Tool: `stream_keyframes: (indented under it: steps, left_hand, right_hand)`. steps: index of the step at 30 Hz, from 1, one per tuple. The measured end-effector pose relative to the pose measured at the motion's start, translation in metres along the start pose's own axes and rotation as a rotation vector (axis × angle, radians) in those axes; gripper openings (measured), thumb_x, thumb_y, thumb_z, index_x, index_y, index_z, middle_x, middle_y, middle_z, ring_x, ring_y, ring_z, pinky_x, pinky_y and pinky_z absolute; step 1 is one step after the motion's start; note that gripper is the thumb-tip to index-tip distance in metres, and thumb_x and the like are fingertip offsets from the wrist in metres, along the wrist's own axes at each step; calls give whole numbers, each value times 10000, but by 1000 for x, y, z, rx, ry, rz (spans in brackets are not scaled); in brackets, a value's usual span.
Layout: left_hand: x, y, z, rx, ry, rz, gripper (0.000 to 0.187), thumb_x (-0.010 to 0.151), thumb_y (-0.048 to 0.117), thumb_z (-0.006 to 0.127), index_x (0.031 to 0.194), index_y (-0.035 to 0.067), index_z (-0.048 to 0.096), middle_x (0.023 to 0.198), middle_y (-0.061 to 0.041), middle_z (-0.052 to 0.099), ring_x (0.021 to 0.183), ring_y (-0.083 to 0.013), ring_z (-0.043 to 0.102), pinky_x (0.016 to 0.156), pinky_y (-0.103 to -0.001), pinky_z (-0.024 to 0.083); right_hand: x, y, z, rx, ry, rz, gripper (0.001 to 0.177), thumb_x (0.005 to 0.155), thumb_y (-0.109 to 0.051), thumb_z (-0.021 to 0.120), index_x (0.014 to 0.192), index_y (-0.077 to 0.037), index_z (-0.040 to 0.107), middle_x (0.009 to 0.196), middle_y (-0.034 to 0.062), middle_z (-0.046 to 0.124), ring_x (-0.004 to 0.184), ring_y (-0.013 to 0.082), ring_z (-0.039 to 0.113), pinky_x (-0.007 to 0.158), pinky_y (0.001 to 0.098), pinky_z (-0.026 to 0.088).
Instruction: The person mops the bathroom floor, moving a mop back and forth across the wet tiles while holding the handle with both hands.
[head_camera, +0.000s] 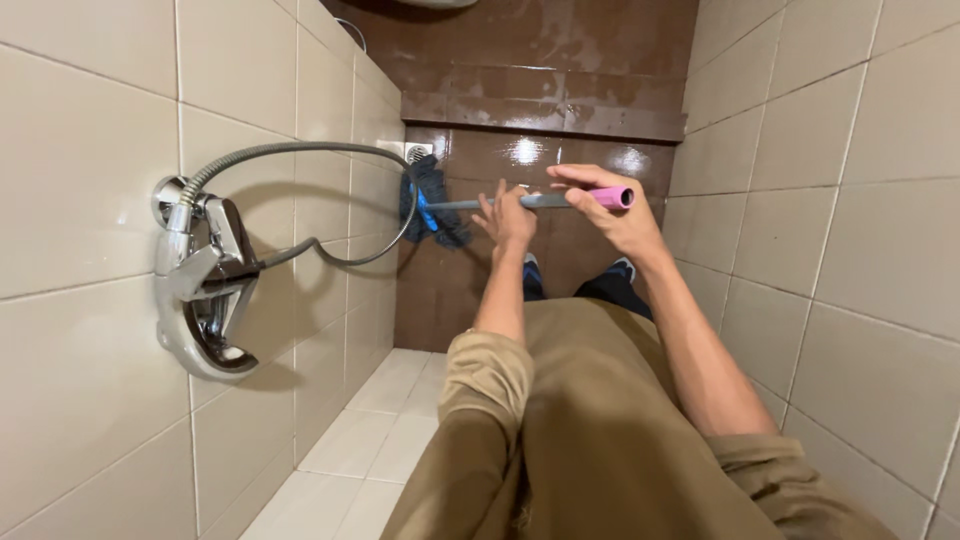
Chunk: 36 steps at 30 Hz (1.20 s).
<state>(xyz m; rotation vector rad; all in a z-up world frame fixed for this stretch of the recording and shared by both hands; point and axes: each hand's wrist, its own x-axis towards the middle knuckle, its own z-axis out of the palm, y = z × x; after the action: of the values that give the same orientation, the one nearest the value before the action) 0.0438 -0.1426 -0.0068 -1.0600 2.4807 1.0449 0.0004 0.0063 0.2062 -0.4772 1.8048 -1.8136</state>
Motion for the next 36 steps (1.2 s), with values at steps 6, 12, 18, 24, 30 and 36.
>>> stream_keyframes:
  steps: [6, 12, 18, 24, 30, 36]
  left_hand:
    - [-9, -21, -12, -99, -23, 3, 279, 875, 122, 700, 1062, 318, 762, 1610, -4, 412, 1541, -453, 171, 1194, -723, 86]
    - [-19, -22, -7, -133, 18, 10, 330, 841, 53, 721, 1052, 302, 766, 1646, -7, 369, 1544, -461, 147, 1212, -703, 79]
    - [-43, 14, 8, -147, 27, 125, 367, 815, 78, 762, 1096, 315, 758, 1632, 23, 381, 1528, -461, 189, 1207, -711, 100]
    - [-79, 60, 39, -168, -21, 202, 409, 781, 68, 759, 1125, 289, 772, 1660, -9, 357, 1523, -491, 176, 1185, -728, 121]
    - [-132, 112, 78, -208, -59, 258, 207, 911, 278, 715, 1107, 266, 780, 1631, -76, 398, 1521, -494, 184, 1172, -756, 109]
    - [-179, 165, 123, -159, -122, 405, 256, 871, 297, 740, 1123, 277, 778, 1604, -108, 421, 1501, -510, 239, 1148, -762, 163]
  right_hand:
    - [-4, -17, 25, 197, -109, -129, 758, 903, -94, 748, 1549, -120, 352, 1452, 102, 557, 1301, 254, 589, 1109, 396, 491]
    - [-20, -10, 26, 137, -71, -106, 570, 1024, -41, 645, 1562, -65, 457, 1519, 187, 564, 1357, 309, 596, 1159, 435, 496]
    - [-45, -18, 0, 227, 65, -204, 495, 1032, -23, 652, 1502, -40, 497, 1492, 198, 587, 1354, 321, 625, 1174, 449, 505]
    - [-87, -39, -37, 140, 122, -261, 489, 1025, 4, 646, 1494, -47, 517, 1474, 187, 604, 1327, 322, 647, 1150, 448, 526]
    - [-140, -57, -90, 110, 246, -257, 505, 1007, 74, 619, 1487, -52, 526, 1469, 182, 612, 1301, 307, 656, 1119, 423, 544]
    - [-188, -79, -137, 77, 344, -265, 537, 967, 132, 570, 1470, -48, 522, 1457, 168, 610, 1295, 289, 667, 1102, 403, 564]
